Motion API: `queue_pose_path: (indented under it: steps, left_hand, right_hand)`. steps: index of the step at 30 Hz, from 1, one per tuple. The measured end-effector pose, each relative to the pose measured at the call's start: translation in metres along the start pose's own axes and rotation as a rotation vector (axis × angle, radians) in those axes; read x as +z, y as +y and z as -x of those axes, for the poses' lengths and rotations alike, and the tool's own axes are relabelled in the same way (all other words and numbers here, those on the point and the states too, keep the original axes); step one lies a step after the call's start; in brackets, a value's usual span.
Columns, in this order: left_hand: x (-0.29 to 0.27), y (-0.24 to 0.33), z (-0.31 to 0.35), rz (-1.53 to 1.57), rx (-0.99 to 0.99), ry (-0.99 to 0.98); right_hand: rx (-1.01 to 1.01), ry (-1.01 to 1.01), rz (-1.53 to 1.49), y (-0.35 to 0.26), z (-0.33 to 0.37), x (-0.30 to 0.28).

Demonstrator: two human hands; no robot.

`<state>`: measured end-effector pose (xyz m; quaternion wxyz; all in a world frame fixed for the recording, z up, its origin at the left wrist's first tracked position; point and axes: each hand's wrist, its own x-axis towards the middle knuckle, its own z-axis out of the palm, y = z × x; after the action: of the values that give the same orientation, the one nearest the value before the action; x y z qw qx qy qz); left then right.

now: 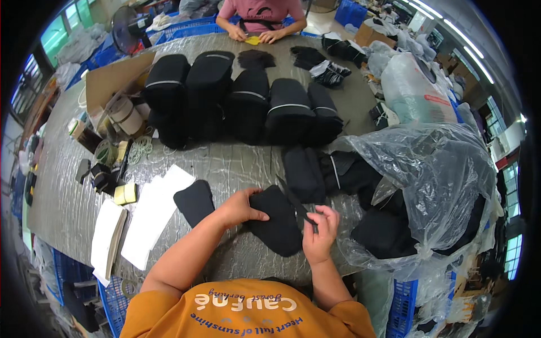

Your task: Peeling white stickers from a sheet and applying them to black shoe components.

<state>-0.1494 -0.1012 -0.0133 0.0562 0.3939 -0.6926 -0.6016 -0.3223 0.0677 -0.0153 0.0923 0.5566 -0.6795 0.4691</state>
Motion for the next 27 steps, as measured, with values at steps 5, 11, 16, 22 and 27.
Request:
queue_pose_path:
  steps: [5,11,16,22,27]
  left_hand:
    - [-0.009,-0.011,0.013,0.275,-0.074,-0.026]
    - [-0.008,-0.020,0.019,0.381,-0.087,-0.018]
    - [-0.007,-0.040,0.016,0.478,-0.045,0.012]
    - [-0.007,-0.017,0.021,0.478,-0.149,0.083]
    - [-0.001,-0.004,0.030,0.100,0.026,-0.029]
  right_hand:
    - [-0.098,-0.134,-0.176,-0.018,0.018,-0.003]
    - [0.722,0.117,-1.024,-0.031,0.021,-0.006]
    - [1.054,0.145,-1.363,-0.033,0.017,-0.008]
    - [1.135,-0.069,-1.116,-0.017,0.047,0.014]
    - [0.982,-0.207,-0.758,-0.011,0.055,0.016]
